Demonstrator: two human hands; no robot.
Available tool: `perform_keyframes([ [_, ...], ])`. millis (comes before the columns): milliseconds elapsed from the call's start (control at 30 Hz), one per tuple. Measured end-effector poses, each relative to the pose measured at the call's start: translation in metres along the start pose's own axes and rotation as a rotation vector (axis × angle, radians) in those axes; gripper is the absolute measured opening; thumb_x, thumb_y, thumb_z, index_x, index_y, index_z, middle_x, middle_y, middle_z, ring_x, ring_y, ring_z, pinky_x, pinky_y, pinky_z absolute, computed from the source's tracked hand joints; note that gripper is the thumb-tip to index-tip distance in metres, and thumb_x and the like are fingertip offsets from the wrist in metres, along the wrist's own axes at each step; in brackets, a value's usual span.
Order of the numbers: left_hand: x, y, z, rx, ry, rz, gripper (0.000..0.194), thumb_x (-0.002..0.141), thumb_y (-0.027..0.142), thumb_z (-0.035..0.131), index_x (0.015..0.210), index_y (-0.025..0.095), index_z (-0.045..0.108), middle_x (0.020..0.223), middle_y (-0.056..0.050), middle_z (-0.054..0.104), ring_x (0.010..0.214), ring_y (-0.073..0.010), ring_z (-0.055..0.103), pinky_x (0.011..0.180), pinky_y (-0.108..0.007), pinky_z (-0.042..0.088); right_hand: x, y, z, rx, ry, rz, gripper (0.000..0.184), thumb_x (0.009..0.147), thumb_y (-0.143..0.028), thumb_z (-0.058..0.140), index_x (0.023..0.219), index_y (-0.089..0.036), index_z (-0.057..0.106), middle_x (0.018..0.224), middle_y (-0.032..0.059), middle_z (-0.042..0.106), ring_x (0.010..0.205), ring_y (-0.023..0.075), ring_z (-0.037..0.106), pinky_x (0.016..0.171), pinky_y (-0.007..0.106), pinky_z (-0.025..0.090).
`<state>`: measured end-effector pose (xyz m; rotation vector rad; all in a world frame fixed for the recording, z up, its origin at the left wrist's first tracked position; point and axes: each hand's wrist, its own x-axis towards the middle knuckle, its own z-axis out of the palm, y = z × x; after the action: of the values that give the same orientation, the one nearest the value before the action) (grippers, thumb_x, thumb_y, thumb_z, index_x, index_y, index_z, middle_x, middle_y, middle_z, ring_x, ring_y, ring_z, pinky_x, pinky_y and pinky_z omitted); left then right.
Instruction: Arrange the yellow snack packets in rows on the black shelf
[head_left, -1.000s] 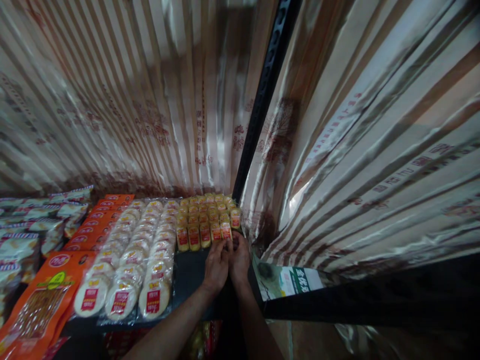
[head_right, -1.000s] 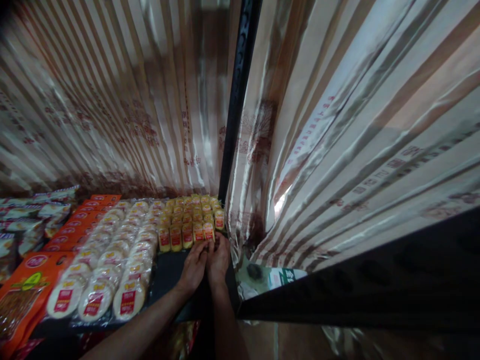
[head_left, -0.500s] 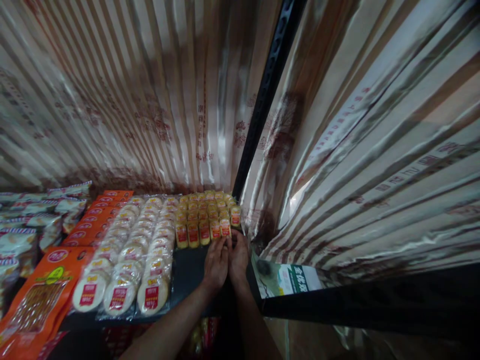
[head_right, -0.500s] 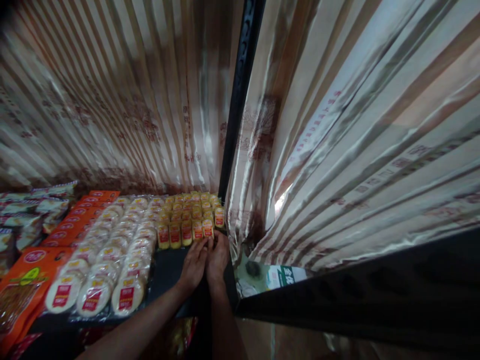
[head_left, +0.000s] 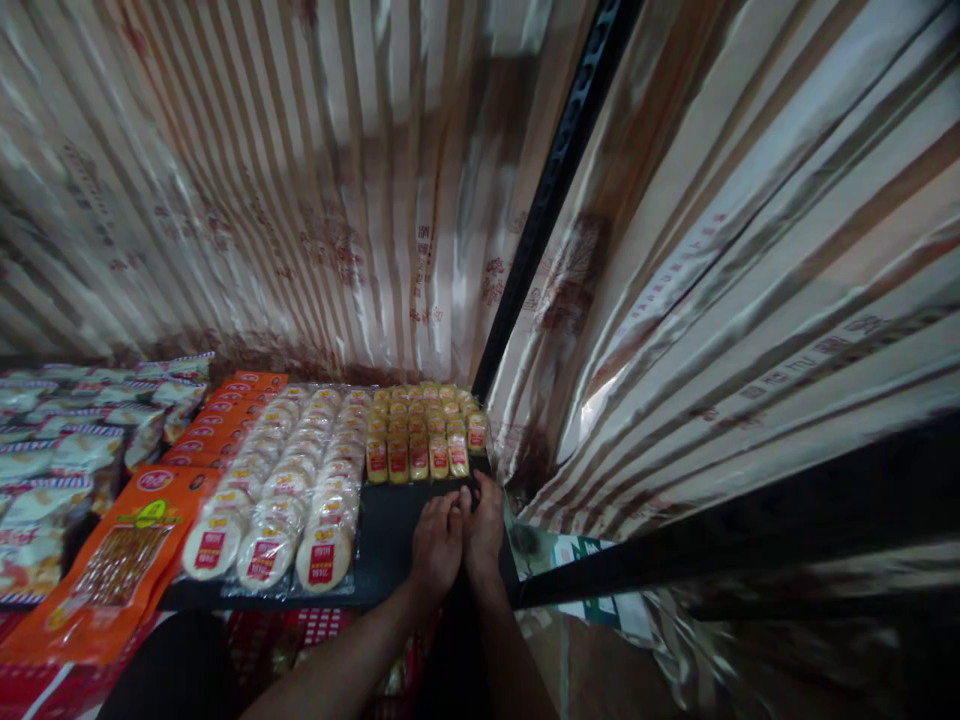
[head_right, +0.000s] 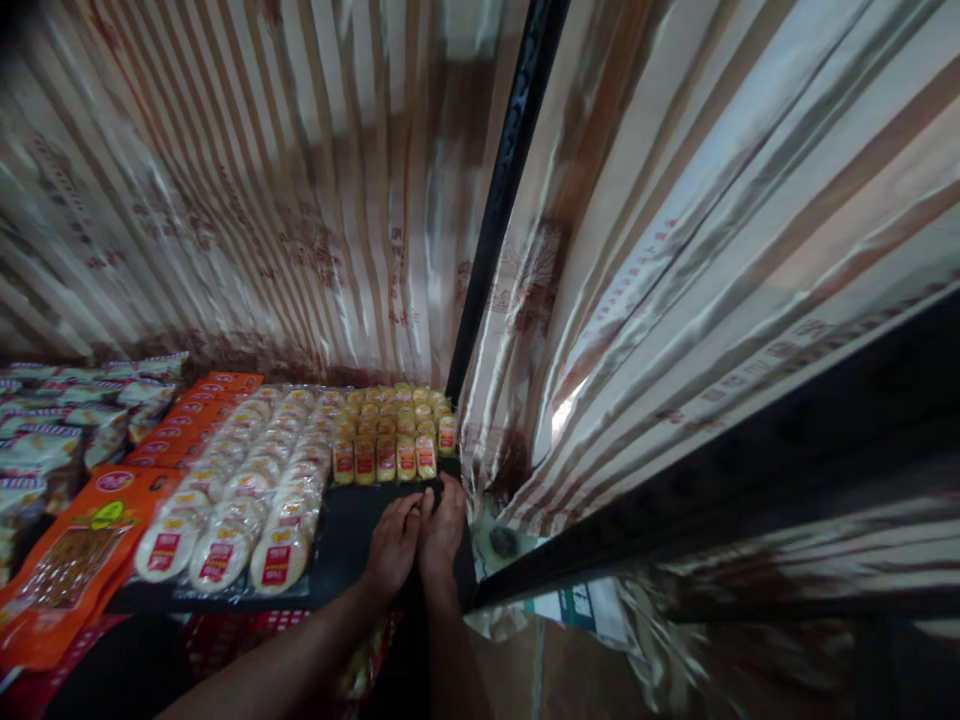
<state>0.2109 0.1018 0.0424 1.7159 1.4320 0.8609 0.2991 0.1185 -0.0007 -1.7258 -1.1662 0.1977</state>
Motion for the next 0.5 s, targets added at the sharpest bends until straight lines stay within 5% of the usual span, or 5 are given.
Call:
perform_keyframes([
  [500, -0.089, -0.016, -0.029, -0.087, -0.077, 0.065, 0.033, 0.087, 0.023, 0.028, 0.101, 0.018, 0.058, 0.098, -0.008, 0.065, 0.091, -0.0169, 0.059, 0.085, -0.028, 0.045, -0.095, -0.014, -0.025, -0.022, -0.033, -0.037, 0.035, 0.080, -0.038, 0.036, 0.093, -0.016, 0.060, 0.091, 0.0122, 0.060, 0.085, 0.0228, 0.057, 0.078, 0.039, 0.046],
])
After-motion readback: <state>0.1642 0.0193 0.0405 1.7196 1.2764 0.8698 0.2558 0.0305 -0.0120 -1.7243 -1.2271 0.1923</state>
